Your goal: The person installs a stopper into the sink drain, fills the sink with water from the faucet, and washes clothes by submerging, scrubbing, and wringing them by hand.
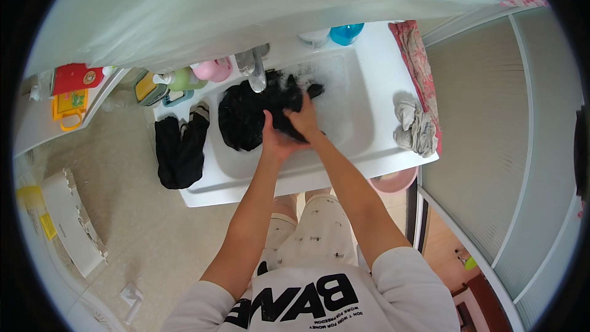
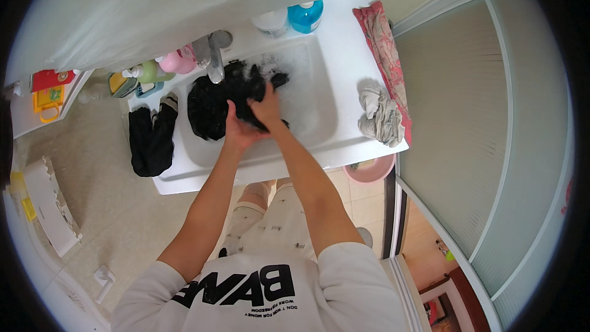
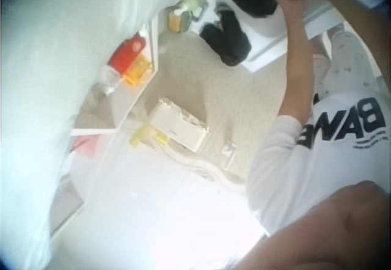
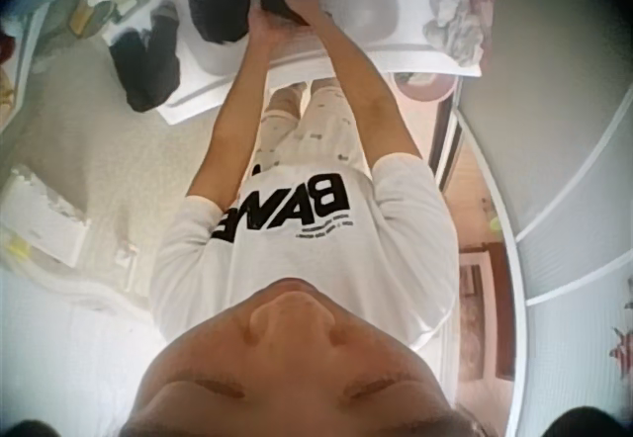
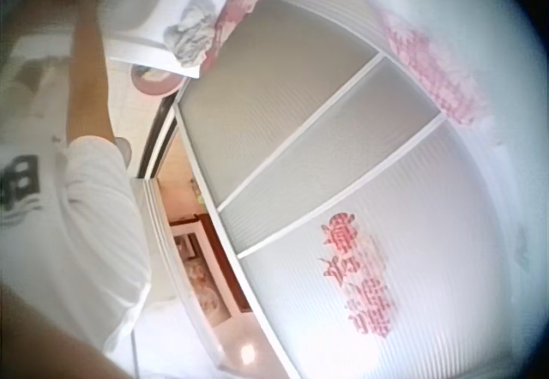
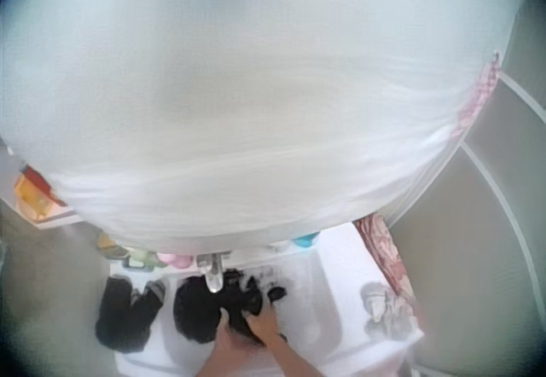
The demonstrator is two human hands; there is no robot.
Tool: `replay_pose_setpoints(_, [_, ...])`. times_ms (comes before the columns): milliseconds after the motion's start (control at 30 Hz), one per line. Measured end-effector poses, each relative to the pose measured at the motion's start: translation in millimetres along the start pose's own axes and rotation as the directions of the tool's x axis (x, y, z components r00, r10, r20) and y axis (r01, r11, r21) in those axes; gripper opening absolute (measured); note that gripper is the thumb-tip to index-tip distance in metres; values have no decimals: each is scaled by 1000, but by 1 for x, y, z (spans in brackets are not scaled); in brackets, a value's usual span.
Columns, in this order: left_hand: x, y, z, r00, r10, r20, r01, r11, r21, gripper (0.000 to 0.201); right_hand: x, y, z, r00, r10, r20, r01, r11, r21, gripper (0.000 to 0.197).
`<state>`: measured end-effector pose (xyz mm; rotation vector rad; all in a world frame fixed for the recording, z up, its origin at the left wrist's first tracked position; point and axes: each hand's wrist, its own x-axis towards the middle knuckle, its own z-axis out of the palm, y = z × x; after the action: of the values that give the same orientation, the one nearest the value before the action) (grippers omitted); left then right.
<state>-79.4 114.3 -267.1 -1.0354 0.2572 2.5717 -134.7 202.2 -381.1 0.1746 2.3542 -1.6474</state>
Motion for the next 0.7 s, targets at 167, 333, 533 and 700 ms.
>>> replay_pose_setpoints(167, [18,80,-109,889,437,-137,-446,895,-36,52,-105,-107,31,936,-292,195,298,955,3,62])
replay_pose_setpoints(333, [17,63,-94,941,323,-104,-321,946,36,41,-98,-109,31,953,-232,197,274,933,-231,39])
replay_pose_setpoints(533, [39,68,-99,950,259,-173,-260,965,18,27,-40,-73,23,998,-56,-14,47,931,-361,40])
replay_pose_setpoints(700, [15,75,-93,931,268,-247,-232,958,167,33,-40,-54,13,953,186,-241,-286,818,-499,85])
